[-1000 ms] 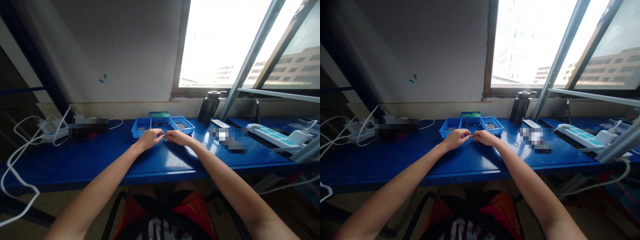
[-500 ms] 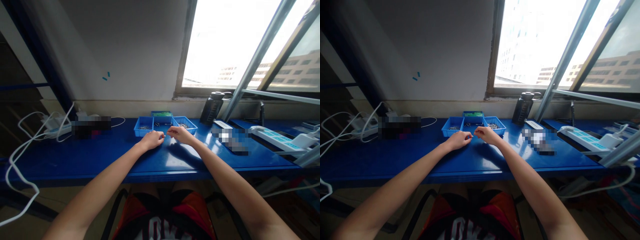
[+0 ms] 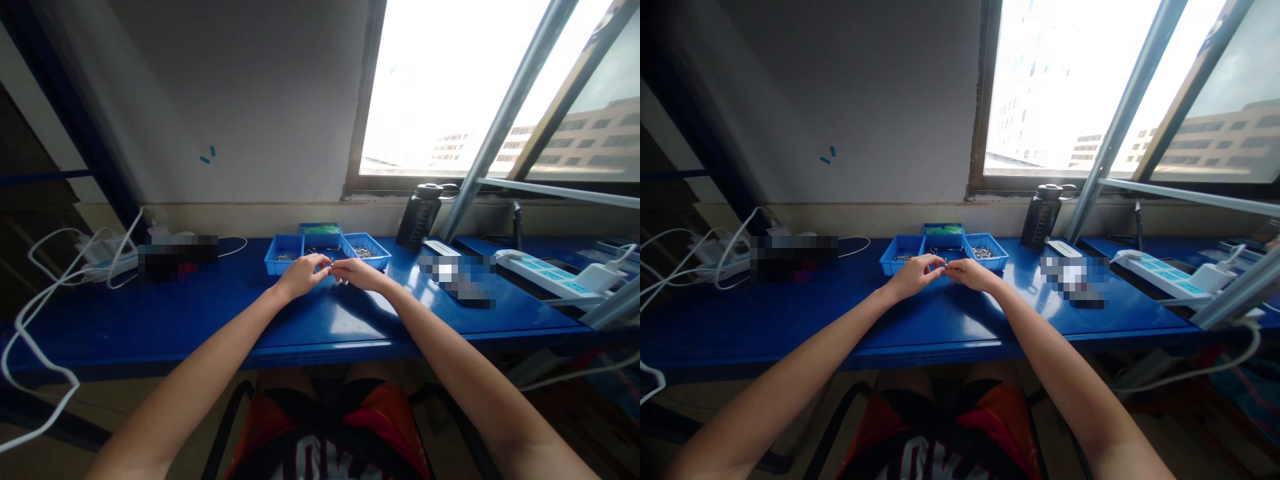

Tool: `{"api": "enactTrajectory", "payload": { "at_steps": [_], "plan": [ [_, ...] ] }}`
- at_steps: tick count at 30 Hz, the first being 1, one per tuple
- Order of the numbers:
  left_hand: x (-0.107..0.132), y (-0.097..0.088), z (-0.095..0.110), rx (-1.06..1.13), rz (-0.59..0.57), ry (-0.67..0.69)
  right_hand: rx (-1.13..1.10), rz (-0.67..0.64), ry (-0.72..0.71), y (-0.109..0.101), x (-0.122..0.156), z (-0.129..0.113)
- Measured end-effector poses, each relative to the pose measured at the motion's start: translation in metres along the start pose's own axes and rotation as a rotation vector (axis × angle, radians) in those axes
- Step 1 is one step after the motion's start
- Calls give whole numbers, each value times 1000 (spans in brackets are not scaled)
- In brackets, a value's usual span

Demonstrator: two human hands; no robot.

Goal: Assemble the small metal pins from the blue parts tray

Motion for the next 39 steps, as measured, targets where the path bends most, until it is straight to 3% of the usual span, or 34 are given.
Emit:
{"api": "enactTrajectory", "payload": {
  "at_steps": [13, 22, 31, 39],
  "plan": [
    [-2, 2, -2, 44, 6, 36, -47, -5, -29, 5, -1, -7],
    [1, 6, -13, -109, -66, -100, -33, 86, 52, -10, 1, -6],
    [0, 7, -14, -186, -83, -88, 29, 54, 33, -4, 0, -10],
    [0, 9, -19, -171, -125, -129, 148, 133, 62, -13, 1, 2]
  ]
}}
Point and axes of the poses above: each hand's wrist, its own x-axis away from the middle knuckle, its own y-axis out of the palm, z = x × y, the point moved 7 cm from there along -x, towards the middle knuckle, and after that the axes turned 6 degrees about -y, right-handed, at the moved point
